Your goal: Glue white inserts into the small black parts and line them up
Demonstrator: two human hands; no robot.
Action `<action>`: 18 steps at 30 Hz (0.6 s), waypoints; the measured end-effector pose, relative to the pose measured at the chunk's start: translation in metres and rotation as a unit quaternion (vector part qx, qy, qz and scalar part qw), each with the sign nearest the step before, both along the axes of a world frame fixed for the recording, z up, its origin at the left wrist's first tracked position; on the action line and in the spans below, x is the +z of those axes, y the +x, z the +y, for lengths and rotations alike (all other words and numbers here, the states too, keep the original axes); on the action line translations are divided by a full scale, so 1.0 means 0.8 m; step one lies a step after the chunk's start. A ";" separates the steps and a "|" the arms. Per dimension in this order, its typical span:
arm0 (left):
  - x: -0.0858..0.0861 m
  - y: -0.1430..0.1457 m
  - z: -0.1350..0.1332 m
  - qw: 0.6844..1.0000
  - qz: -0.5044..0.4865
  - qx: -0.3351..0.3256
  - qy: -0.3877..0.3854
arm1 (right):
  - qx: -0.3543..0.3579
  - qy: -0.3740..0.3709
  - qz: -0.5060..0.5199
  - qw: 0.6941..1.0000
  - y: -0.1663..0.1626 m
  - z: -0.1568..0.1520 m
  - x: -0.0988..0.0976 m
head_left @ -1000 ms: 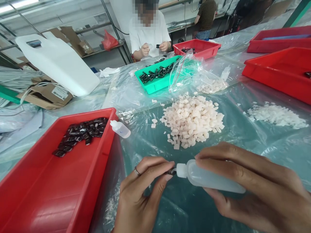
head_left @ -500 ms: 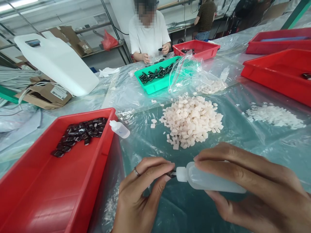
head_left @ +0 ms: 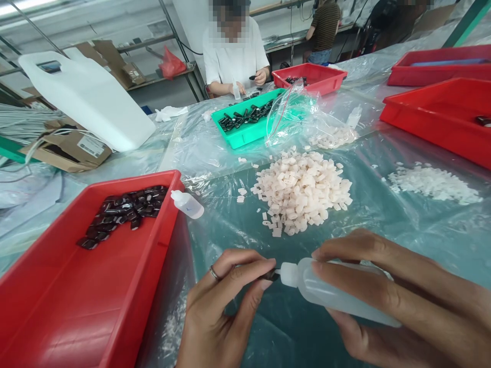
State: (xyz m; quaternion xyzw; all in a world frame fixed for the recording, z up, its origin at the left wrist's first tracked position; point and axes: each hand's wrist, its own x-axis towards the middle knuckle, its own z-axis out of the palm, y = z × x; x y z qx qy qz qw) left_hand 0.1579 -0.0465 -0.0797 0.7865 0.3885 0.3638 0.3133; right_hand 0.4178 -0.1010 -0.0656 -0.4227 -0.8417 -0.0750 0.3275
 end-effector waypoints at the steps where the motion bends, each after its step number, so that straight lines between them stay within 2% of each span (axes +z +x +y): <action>1: 0.000 0.000 0.000 1.000 0.004 0.000 0.003 | 0.000 0.004 -0.002 1.000 0.000 -0.001 -0.001; 13: 0.000 0.000 0.000 1.000 0.004 0.001 0.010 | 0.000 -0.009 -0.002 1.000 -0.004 -0.004 -0.001; 15: 0.004 0.003 -0.003 1.000 -0.011 0.017 -0.015 | -0.005 -0.041 0.045 0.998 -0.007 -0.003 0.001; 18: 0.013 0.012 -0.012 0.990 -0.038 0.085 -0.107 | -0.031 -0.069 0.167 0.983 -0.011 0.003 0.007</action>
